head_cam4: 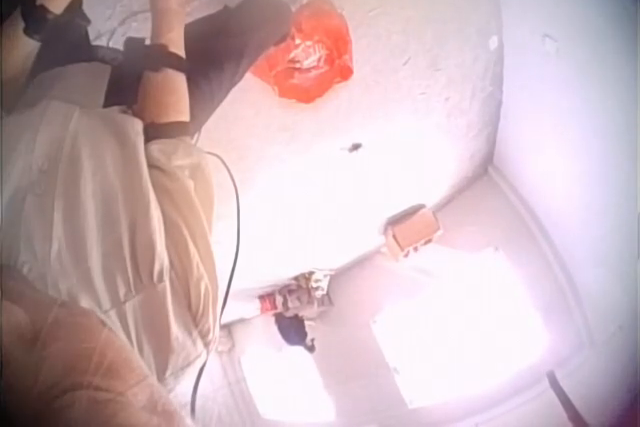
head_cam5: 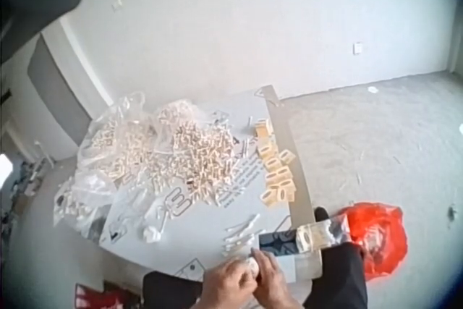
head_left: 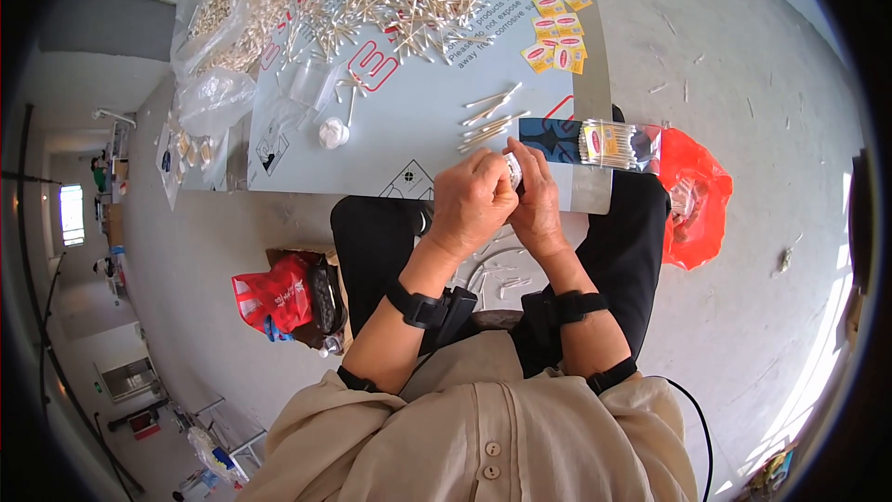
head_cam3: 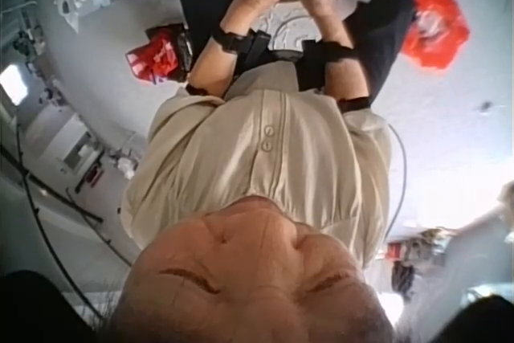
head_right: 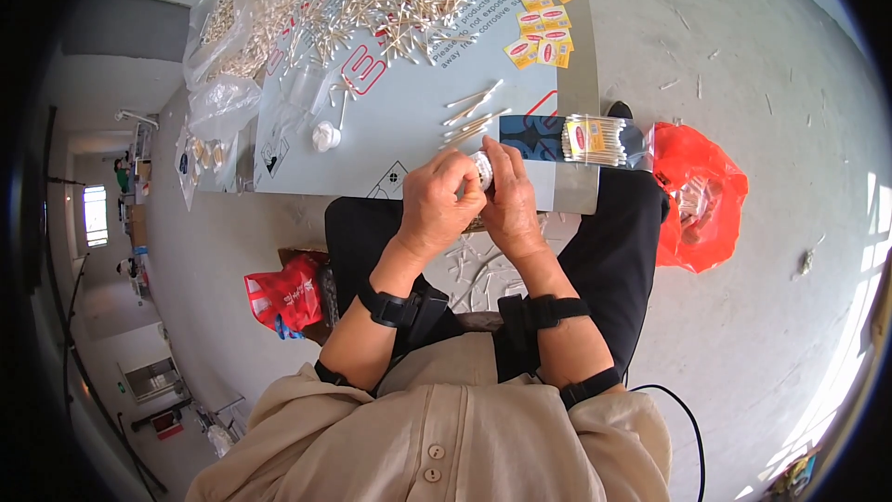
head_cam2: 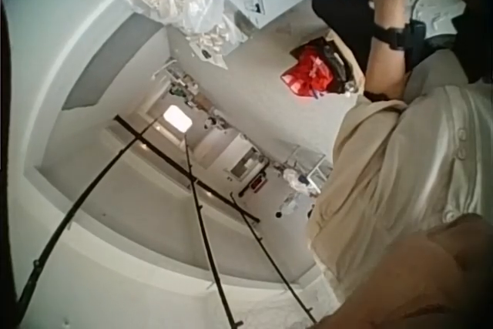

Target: Packaging cotton swabs into plastic containers and applying labels.

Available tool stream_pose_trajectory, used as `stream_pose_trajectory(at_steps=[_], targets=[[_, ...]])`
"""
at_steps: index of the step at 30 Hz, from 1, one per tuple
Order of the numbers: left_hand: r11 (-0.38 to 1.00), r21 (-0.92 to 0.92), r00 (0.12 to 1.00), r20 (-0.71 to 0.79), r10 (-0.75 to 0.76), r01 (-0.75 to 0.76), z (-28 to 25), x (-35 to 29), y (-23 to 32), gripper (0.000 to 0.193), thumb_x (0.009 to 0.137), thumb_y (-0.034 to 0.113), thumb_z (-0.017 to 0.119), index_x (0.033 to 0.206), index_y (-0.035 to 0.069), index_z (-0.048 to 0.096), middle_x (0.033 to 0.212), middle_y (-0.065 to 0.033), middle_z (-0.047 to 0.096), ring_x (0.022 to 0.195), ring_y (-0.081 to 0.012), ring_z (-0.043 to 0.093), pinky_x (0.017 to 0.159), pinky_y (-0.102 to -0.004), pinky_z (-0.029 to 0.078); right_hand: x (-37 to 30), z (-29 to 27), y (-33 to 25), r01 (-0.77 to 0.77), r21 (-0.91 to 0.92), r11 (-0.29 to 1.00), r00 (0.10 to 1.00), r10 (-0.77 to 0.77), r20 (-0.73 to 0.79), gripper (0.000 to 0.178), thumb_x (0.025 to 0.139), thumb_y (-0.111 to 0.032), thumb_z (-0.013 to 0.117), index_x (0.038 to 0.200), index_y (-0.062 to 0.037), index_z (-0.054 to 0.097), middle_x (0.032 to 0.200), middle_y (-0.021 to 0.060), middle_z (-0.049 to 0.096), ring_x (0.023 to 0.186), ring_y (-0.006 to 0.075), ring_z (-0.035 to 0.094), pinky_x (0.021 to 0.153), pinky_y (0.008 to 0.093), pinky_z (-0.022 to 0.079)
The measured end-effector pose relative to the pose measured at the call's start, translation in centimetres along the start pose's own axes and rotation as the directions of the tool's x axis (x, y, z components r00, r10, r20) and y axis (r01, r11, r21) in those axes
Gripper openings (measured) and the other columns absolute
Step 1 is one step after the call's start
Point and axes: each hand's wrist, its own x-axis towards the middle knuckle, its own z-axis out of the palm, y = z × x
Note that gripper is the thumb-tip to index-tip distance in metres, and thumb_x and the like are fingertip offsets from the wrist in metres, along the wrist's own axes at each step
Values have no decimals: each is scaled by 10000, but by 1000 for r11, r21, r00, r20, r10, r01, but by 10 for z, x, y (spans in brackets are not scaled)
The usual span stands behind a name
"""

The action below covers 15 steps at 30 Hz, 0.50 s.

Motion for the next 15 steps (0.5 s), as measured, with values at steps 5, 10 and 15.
stream_pose_trajectory(at_steps=[5, 10, 15], targets=[[997, -52, 998, 18, -57, 58, -4, 0, 0, 170, 686, -28, 650, 730, 64, 514, 683, -84, 565, 592, -306, 585, 507, -369, 459, 1, 0, -1, -12, 7, 1000, 1000, 12, 8, 628, 734, 25, 723, 1315, -12, 488, 1195, 168, 561, 1045, 337, 596, 882, 354, 500], [1000, -3, 994, 104, -14, 14, -10, 5, 1, 110, 717, -7, 657, 732, 60, 571, 688, -75, 579, 595, -296, 596, 515, -362, 466, 0, 2, 4, -22, -2, 1000, 1000, 22, 12, 618, 742, 26, 710, 1316, -12, 487, 1197, 167, 557, 1019, 328, 606, 851, 348, 510], [998, 51, 991, 133, 24, -31, -13, 9, 4, 78, 730, 23, 657, 724, 56, 587, 685, -72, 588, 593, -292, 594, 515, -370, 470, -1, 3, 6, 10, -110, 994, 1000, -8, 20, 636, 756, 40, 672, 1346, -8, 441, 1213, 191, 532, 1004, 367, 599, 832, 366, 516]])
